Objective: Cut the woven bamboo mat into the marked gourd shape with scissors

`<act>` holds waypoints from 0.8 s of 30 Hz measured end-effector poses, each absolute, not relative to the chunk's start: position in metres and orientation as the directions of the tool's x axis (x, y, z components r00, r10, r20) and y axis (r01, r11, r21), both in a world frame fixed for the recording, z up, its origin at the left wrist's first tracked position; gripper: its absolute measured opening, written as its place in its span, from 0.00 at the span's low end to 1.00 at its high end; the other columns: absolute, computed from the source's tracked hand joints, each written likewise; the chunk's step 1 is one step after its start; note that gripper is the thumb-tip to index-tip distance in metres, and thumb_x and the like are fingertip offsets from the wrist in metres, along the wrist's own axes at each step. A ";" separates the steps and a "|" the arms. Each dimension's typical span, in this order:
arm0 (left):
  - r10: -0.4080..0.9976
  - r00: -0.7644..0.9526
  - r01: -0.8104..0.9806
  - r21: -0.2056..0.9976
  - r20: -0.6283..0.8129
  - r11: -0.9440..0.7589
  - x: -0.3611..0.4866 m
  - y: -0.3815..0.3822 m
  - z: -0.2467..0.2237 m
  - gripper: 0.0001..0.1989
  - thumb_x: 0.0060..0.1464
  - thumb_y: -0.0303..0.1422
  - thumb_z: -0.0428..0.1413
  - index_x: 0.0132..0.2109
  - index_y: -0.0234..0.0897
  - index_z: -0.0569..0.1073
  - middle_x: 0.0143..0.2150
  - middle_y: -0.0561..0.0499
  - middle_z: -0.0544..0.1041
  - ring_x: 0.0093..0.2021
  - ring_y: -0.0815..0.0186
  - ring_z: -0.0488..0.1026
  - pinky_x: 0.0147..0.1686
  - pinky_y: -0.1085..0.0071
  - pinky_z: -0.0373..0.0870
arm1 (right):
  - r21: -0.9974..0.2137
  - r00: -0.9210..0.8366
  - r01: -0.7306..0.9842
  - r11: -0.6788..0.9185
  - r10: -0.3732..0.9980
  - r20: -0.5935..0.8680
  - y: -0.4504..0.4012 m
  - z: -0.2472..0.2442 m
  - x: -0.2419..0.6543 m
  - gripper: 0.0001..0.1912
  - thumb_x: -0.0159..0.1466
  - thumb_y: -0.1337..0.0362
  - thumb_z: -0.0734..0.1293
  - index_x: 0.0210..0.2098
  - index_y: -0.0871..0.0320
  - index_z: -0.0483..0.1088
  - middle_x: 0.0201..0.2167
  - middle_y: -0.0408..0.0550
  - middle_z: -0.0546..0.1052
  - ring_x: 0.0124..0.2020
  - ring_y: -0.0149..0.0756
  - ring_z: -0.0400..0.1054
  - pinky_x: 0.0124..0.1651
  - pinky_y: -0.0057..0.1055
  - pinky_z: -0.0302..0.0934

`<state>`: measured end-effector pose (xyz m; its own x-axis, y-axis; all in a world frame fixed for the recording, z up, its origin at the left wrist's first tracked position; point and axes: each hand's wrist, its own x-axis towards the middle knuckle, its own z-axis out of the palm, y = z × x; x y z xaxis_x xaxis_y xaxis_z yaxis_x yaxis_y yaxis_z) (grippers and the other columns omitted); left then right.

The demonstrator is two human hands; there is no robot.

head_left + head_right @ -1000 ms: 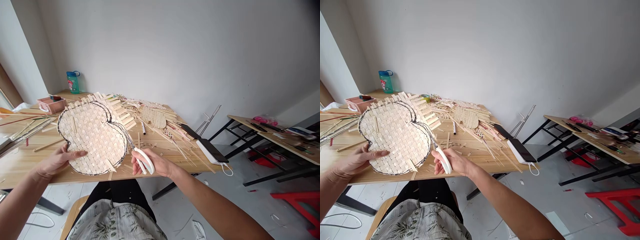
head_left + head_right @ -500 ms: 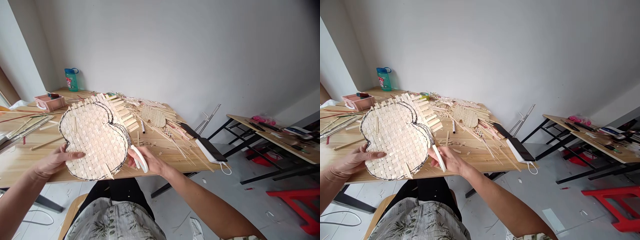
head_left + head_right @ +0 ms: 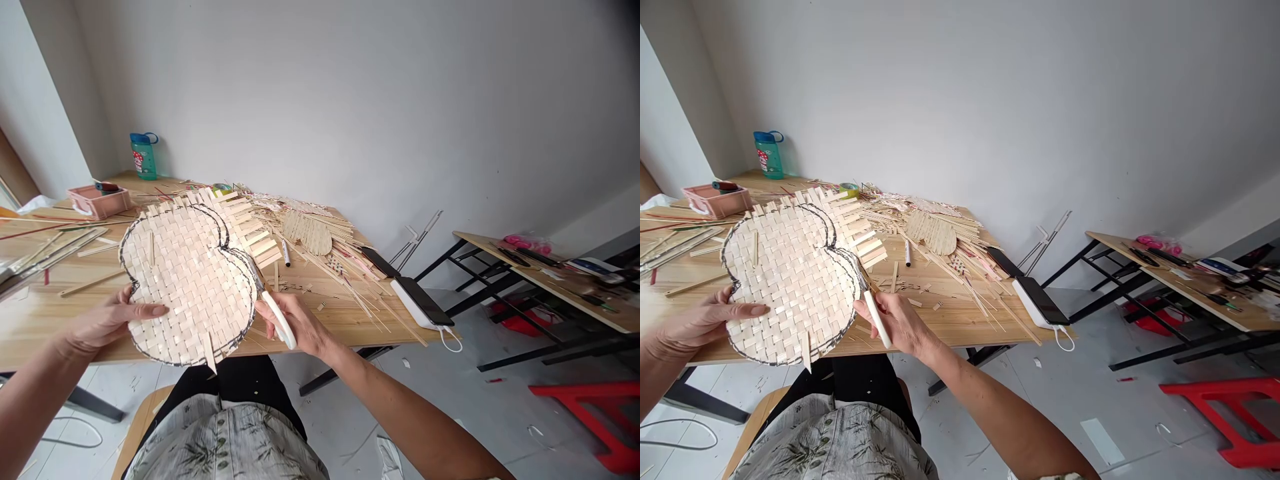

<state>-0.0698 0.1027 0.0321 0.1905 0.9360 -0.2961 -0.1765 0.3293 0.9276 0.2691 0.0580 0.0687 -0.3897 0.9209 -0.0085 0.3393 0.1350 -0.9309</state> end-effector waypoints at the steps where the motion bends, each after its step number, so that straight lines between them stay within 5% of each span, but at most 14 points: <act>1: 0.935 0.194 -0.177 0.927 -0.297 0.331 -0.070 0.103 0.032 0.28 0.30 0.29 0.77 0.44 0.39 0.82 0.43 0.43 0.88 0.37 0.50 0.86 0.39 0.63 0.85 | -0.933 -0.386 0.335 0.133 0.922 -0.007 0.058 0.068 0.269 0.29 0.68 0.39 0.65 0.24 0.56 0.64 0.17 0.39 0.69 0.21 0.30 0.64 0.29 0.29 0.57; 24: 0.925 0.204 -0.217 0.907 -0.319 0.361 -0.062 0.098 0.042 0.30 0.25 0.27 0.77 0.42 0.36 0.81 0.36 0.41 0.87 0.36 0.47 0.86 0.34 0.63 0.84 | -0.972 -0.390 0.217 0.092 0.921 0.000 0.051 0.057 0.268 0.20 0.66 0.51 0.65 0.24 0.55 0.60 0.15 0.38 0.66 0.18 0.28 0.60 0.25 0.27 0.58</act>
<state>-0.0624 0.0977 0.0419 0.2043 0.9254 -0.3191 -0.2166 0.3606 0.9072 0.2679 0.0506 0.0569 -0.3898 0.9209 0.0004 0.2169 0.0923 -0.9718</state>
